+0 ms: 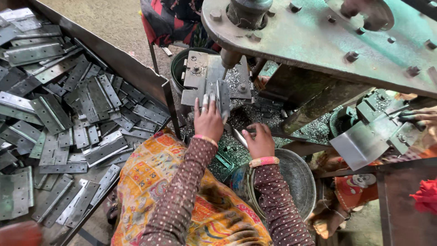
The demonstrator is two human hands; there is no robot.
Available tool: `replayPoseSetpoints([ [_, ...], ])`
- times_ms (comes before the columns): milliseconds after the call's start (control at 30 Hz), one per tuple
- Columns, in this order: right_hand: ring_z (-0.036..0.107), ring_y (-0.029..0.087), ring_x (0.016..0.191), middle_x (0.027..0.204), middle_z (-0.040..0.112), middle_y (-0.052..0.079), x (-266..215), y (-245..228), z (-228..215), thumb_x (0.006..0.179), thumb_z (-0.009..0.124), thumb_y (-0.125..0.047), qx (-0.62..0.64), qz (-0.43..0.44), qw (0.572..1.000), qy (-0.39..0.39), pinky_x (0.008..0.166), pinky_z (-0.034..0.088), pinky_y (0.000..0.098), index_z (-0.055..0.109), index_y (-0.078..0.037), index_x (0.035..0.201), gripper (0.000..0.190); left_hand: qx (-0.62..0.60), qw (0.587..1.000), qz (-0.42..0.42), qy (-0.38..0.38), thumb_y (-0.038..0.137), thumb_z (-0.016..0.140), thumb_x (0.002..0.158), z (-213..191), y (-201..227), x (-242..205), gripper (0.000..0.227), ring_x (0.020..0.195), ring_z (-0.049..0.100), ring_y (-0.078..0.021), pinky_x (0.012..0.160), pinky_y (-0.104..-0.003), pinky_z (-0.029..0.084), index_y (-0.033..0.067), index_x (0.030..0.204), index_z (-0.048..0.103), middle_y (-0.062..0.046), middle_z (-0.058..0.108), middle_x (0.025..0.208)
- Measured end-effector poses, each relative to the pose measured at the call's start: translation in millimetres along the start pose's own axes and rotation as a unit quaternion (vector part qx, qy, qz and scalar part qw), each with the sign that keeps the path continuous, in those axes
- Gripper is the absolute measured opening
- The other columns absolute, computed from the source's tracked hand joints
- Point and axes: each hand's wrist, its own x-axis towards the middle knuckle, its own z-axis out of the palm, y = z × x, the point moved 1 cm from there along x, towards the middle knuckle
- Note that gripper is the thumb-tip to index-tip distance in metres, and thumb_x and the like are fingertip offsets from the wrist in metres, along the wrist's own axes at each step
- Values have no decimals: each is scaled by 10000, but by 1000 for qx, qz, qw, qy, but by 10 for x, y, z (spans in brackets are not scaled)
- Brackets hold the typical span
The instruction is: The person operates a drill press to process metal pieces. They pick up a metal piece from a pile, place it under the drill, and activate the machine to drill holes. After drilling, they remove the piece and place it into a metal bowl.
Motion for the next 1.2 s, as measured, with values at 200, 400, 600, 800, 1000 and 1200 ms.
replayPoseSetpoints([
  [200, 707, 315, 878, 1151, 626, 151, 26, 215, 181, 849, 774, -464, -115, -129, 984, -33, 718, 569, 427, 648, -44, 1115, 512, -36, 999, -15, -4, 241, 470, 979, 142, -115, 201, 413, 1351, 530, -257, 1250, -541, 140, 32, 1265, 683, -112, 595, 1419],
  [400, 714, 321, 750, 872, 724, 145, -349, 888, 871, 951, 676, -481, -173, -1, 968, -180, 686, 557, 445, 651, -55, 1062, 441, -97, 995, -32, -1, 294, 475, 1034, 29, -198, 193, 397, 1351, 535, -268, 1251, -535, 143, 17, 1207, 700, -121, 612, 1395],
  [600, 688, 265, 693, 838, 702, 115, -195, 754, 792, 923, 687, -470, -163, 59, 937, -304, 679, 594, 427, 587, -40, 1107, 478, -54, 998, -25, -31, 249, 452, 1024, 79, -198, 137, 380, 1349, 547, -240, 1259, -528, 130, 54, 1239, 698, -100, 598, 1447],
  [800, 689, 270, 724, 869, 706, 136, 258, 371, 404, 944, 664, -456, -228, 3, 914, -334, 706, 580, 431, 580, -18, 1138, 486, -11, 986, -30, -162, 397, 307, 1095, 402, -208, 575, 515, 1344, 519, -243, 1244, -526, 56, 80, 1352, 622, -93, 499, 1528],
  [1000, 724, 362, 792, 909, 738, 202, -386, 949, 970, 979, 644, -379, -123, -7, 978, -171, 721, 579, 466, 621, -49, 1103, 353, -3, 991, -24, -131, 361, 358, 1071, 317, -198, 512, 464, 1394, 492, -232, 1241, -515, 66, 90, 1321, 640, -100, 508, 1513],
  [1200, 721, 371, 788, 889, 738, 211, -198, 821, 814, 915, 707, -406, -155, 15, 956, -249, 728, 563, 494, 595, -26, 1079, 428, -14, 998, -26, -47, 303, 423, 1046, 116, -183, 274, 465, 1381, 530, -234, 1268, -500, 101, 40, 1349, 658, -100, 560, 1462],
])
